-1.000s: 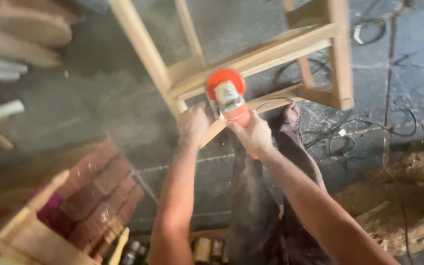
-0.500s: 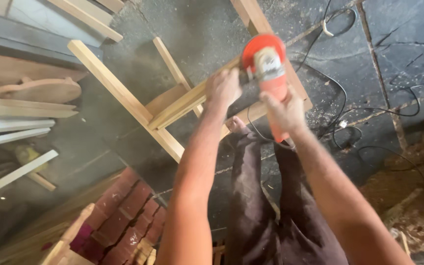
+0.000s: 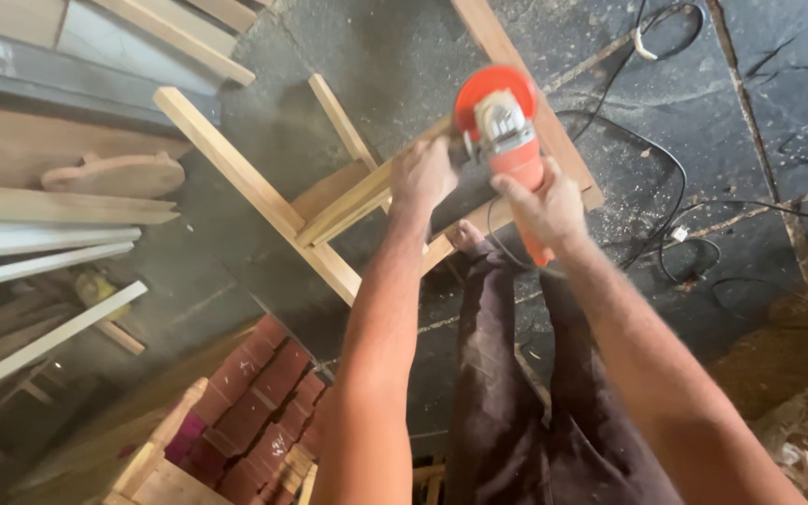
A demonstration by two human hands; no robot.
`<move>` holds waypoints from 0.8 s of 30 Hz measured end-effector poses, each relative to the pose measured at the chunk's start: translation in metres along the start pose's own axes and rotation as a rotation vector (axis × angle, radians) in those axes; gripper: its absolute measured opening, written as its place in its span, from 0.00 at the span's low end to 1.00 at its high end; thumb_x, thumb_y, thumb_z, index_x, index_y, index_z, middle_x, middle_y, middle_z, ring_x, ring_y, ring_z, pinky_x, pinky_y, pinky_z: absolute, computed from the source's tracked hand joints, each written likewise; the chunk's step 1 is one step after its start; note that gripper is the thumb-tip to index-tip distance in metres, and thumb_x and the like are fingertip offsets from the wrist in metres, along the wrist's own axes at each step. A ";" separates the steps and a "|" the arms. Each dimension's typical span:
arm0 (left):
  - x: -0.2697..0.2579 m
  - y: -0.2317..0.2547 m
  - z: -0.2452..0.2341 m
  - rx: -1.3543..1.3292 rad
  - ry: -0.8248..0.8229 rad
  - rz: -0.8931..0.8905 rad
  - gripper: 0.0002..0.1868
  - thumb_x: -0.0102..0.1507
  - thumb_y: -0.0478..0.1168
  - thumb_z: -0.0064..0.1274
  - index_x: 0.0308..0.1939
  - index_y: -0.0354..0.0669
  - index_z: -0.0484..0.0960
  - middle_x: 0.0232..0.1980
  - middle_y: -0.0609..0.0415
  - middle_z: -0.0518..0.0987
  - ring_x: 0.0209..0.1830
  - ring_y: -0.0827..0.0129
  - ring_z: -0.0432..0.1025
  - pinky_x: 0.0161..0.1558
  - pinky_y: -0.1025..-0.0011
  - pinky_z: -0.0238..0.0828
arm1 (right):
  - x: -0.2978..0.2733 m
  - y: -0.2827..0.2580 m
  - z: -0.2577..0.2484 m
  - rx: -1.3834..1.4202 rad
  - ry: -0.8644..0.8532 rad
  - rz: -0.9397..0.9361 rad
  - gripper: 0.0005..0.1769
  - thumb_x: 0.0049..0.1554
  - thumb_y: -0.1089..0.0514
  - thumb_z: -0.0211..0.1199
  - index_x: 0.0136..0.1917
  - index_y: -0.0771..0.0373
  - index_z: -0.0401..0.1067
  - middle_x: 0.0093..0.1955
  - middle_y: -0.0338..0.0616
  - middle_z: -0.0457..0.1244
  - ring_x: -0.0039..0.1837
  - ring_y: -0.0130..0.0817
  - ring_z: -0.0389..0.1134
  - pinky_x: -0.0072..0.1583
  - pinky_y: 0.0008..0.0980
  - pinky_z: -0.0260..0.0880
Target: The person uses an electric angle grinder with a sanding disc to smooth the surfaces of a wooden chair frame. They systematically sand the legs, crossbars, and seat of the chair, repositioning the tool to cover different areas.
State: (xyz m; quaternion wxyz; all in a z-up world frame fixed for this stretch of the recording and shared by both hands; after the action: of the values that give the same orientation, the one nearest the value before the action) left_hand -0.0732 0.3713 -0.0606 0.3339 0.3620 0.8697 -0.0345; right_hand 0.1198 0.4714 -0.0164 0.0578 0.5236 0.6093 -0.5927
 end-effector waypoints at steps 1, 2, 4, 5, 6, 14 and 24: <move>0.004 0.004 -0.001 0.011 0.005 0.022 0.11 0.57 0.40 0.57 0.43 0.46 0.85 0.46 0.42 0.85 0.51 0.47 0.79 0.54 0.52 0.75 | 0.000 0.002 0.000 -0.006 0.005 0.004 0.33 0.51 0.40 0.72 0.60 0.65 0.73 0.48 0.48 0.72 0.50 0.34 0.76 0.54 0.35 0.74; 0.005 0.008 -0.002 0.022 0.009 0.044 0.11 0.57 0.40 0.57 0.42 0.45 0.85 0.46 0.42 0.85 0.51 0.47 0.79 0.54 0.52 0.75 | 0.000 0.005 0.000 -0.013 0.011 0.009 0.33 0.51 0.40 0.72 0.60 0.65 0.73 0.48 0.48 0.72 0.50 0.34 0.75 0.53 0.35 0.74; 0.002 0.004 0.000 0.020 -0.024 0.017 0.12 0.55 0.40 0.58 0.43 0.45 0.85 0.46 0.42 0.85 0.51 0.47 0.79 0.52 0.52 0.75 | 0.002 0.008 0.002 -0.047 0.015 0.013 0.32 0.51 0.40 0.73 0.59 0.65 0.74 0.48 0.49 0.72 0.50 0.35 0.75 0.54 0.36 0.73; -0.005 -0.002 0.002 0.022 -0.045 -0.005 0.13 0.55 0.40 0.59 0.43 0.45 0.85 0.45 0.42 0.85 0.50 0.48 0.79 0.52 0.52 0.75 | -0.001 0.012 0.008 -0.075 0.005 0.022 0.32 0.51 0.40 0.73 0.58 0.65 0.74 0.47 0.50 0.72 0.50 0.36 0.75 0.54 0.37 0.73; -0.013 -0.009 0.004 0.013 -0.055 -0.024 0.13 0.55 0.41 0.59 0.43 0.45 0.85 0.45 0.42 0.85 0.50 0.47 0.79 0.51 0.52 0.75 | -0.005 0.015 0.014 -0.103 -0.004 0.030 0.32 0.51 0.40 0.74 0.57 0.65 0.74 0.47 0.51 0.72 0.50 0.37 0.76 0.55 0.38 0.73; -0.059 -0.051 0.010 0.005 -0.097 -0.138 0.19 0.58 0.53 0.62 0.44 0.44 0.87 0.44 0.43 0.85 0.49 0.49 0.80 0.51 0.55 0.76 | -0.028 0.009 0.052 -0.219 -0.085 -0.027 0.34 0.51 0.39 0.76 0.60 0.65 0.72 0.48 0.55 0.71 0.51 0.44 0.73 0.54 0.43 0.72; 0.008 0.002 -0.002 -0.038 0.031 0.015 0.12 0.57 0.40 0.57 0.44 0.46 0.85 0.46 0.44 0.85 0.49 0.48 0.79 0.50 0.52 0.75 | 0.005 -0.001 0.005 0.053 0.018 -0.074 0.30 0.53 0.44 0.72 0.61 0.66 0.74 0.50 0.47 0.72 0.50 0.30 0.74 0.52 0.34 0.76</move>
State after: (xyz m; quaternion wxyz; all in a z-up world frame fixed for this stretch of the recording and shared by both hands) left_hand -0.0769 0.3778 -0.0634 0.3273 0.3624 0.8726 -0.0099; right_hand 0.1139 0.4703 -0.0204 0.0164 0.5075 0.6128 -0.6055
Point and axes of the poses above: each hand's wrist, its own x-axis towards the middle knuckle, its own z-axis out of the palm, y = z × x, the point moved 8 cm from there along x, towards the middle knuckle
